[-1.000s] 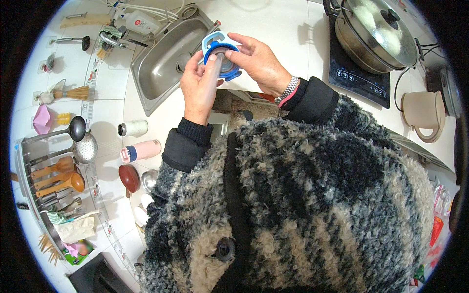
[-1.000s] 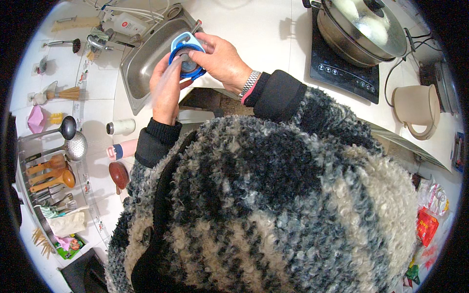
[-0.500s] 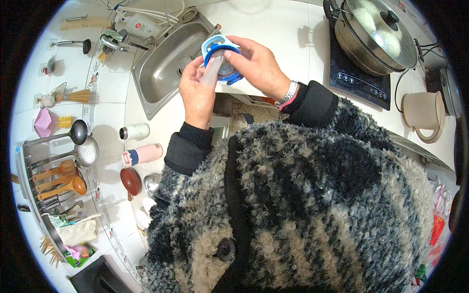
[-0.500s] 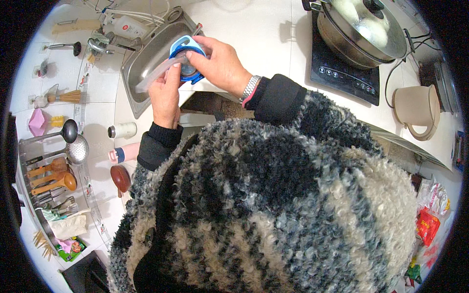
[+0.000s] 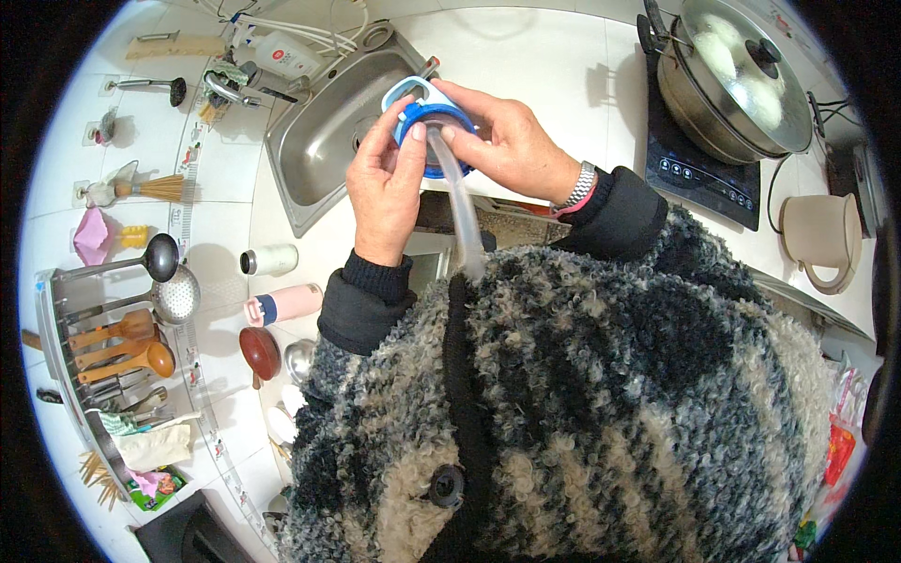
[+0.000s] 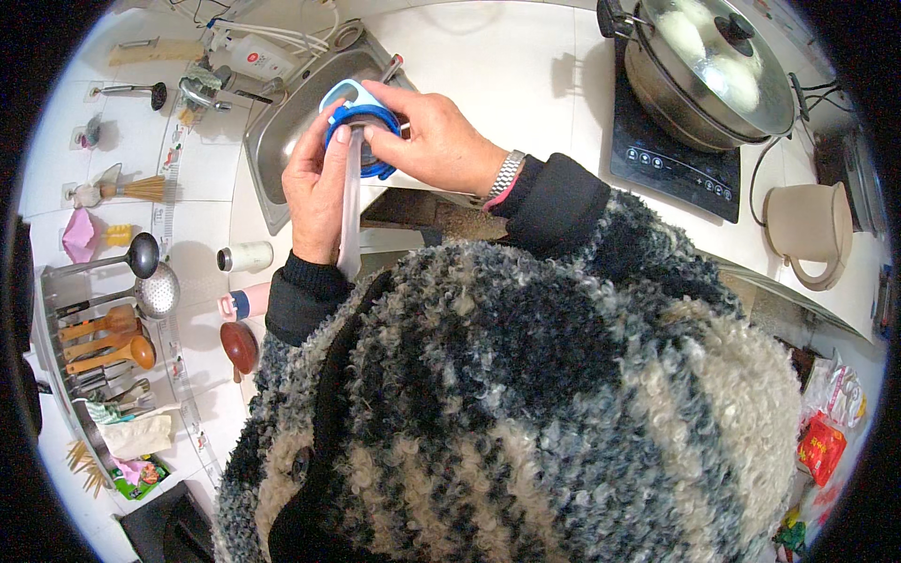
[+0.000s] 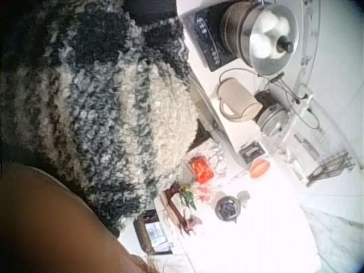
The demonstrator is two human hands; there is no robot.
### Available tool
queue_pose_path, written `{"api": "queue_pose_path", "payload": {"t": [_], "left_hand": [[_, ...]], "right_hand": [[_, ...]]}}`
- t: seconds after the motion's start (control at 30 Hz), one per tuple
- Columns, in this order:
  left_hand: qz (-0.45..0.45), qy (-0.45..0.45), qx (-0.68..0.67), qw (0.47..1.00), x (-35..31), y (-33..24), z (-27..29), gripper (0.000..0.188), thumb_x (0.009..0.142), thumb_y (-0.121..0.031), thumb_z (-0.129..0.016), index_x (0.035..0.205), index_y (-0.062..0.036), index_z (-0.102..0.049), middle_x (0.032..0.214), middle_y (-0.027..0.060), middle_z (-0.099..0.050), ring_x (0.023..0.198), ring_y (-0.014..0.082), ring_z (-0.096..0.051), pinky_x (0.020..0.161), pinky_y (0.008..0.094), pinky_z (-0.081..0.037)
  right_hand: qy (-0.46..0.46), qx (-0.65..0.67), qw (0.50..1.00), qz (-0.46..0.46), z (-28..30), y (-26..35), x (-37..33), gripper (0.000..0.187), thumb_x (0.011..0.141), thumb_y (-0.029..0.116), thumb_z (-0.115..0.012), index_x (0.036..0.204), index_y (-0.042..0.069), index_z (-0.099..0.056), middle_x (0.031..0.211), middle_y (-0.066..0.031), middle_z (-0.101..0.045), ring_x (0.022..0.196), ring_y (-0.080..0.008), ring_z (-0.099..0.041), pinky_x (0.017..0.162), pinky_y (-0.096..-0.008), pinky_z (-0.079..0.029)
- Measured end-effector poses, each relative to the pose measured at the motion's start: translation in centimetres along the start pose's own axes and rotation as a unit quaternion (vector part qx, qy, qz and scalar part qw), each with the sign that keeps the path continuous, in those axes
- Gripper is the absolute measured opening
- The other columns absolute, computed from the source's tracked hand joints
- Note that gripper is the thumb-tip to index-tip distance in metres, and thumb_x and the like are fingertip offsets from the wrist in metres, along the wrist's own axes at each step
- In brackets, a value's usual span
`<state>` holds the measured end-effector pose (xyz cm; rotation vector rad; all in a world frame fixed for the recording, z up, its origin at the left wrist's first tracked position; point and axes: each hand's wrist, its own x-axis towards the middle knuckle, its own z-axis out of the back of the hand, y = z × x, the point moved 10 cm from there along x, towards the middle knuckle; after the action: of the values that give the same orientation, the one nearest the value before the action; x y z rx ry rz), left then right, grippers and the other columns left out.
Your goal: The person walks from a living area into the kitchen carrying two bottles. They open the blue bottle, rinse its lid and straw under the tap, then repeatedly insert and remove the straw and lid, testing the fit. They also open a pink bottle, remove its lid, and place it in the sink before returning to the blue bottle.
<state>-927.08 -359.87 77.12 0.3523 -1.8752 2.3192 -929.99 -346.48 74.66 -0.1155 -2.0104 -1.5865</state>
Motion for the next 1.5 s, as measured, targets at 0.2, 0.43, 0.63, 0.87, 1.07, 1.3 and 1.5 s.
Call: {"api": "queue_pose_path", "payload": {"t": [0.2,0.43,0.63,0.87,1.07,1.3,1.5], "left_hand": [[0.047,-0.028,0.009,0.998,-0.2,1.3,0.5,0.029,0.095,-0.009,-0.065,0.121,0.003,-0.06,0.108,0.0071,-0.064,0.093,0.0108,-0.062,0.079,0.0254,-0.055],[0.048,-0.039,-0.015,0.998,-0.4,1.4,0.6,0.029,0.095,-0.005,-0.064,0.121,0.0034,-0.058,0.108,0.0073,-0.063,0.096,0.0121,-0.063,0.081,0.0261,-0.055],[0.043,-0.053,-0.068,0.995,-0.5,1.5,0.7,0.027,0.096,-0.003,-0.062,0.122,0.0025,-0.058,0.113,0.009,-0.063,0.098,0.0124,-0.062,0.083,0.0267,-0.054],[-0.007,-0.118,-0.048,0.992,-0.5,1.0,2.3,0.031,0.096,-0.002,-0.06,0.125,0.0036,-0.054,0.118,0.012,-0.062,0.103,0.0155,-0.063,0.09,0.0291,-0.053],[-0.042,-0.101,-0.018,0.994,-0.7,0.0,2.0,0.034,0.096,-0.003,-0.06,0.127,0.0047,-0.051,0.121,0.014,-0.061,0.108,0.0182,-0.063,0.093,0.0309,-0.053],[-0.042,-0.089,-0.028,0.995,-0.5,-0.2,1.9,0.035,0.096,-0.004,-0.061,0.129,0.0049,-0.051,0.122,0.0141,-0.06,0.108,0.0188,-0.063,0.092,0.0309,-0.053],[-0.029,-0.076,-0.016,0.997,-0.6,0.6,1.8,0.035,0.096,-0.003,-0.061,0.129,0.0032,-0.052,0.122,0.0122,-0.06,0.11,0.0174,-0.061,0.094,0.0305,-0.052]], "right_hand": [[-0.004,-0.074,0.997,-0.004,0.2,-0.3,-0.1,0.047,0.091,0.016,-0.062,0.135,0.0,-0.054,0.084,-0.0183,-0.069,0.072,-0.0176,-0.068,0.065,-0.0312,-0.053],[-0.025,-0.053,0.998,-0.018,0.3,-0.6,-0.1,0.043,0.092,0.015,-0.061,0.133,0.001,-0.058,0.086,-0.0192,-0.07,0.071,-0.0161,-0.068,0.065,-0.0307,-0.054],[0.031,-0.05,0.996,-0.073,-0.1,-1.2,-0.3,0.047,0.097,0.009,-0.059,0.142,0.002,-0.049,0.113,-0.0109,-0.069,0.098,-0.0137,-0.066,0.084,-0.0291,-0.057],[-0.007,0.061,0.991,-0.123,-0.3,-2.6,-0.5,0.049,0.089,0.013,-0.066,0.132,-0.007,-0.055,0.101,-0.018,-0.072,0.09,-0.0169,-0.07,0.08,-0.0292,-0.057],[-0.009,0.053,0.992,-0.112,-0.4,-1.8,-0.6,0.045,0.088,0.015,-0.068,0.126,-0.008,-0.058,0.098,-0.0149,-0.073,0.089,-0.0145,-0.07,0.079,-0.0291,-0.057],[-0.008,-0.03,0.996,-0.086,-0.1,-1.1,-0.2,0.04,0.088,0.018,-0.07,0.12,-0.005,-0.064,0.091,-0.0133,-0.073,0.084,-0.0158,-0.07,0.076,-0.0294,-0.057],[-0.042,0.0,0.994,-0.097,0.0,-2.2,-0.5,0.032,0.089,0.014,-0.068,0.114,-0.006,-0.065,0.092,-0.0139,-0.073,0.084,-0.0143,-0.07,0.075,-0.0281,-0.058]]}}
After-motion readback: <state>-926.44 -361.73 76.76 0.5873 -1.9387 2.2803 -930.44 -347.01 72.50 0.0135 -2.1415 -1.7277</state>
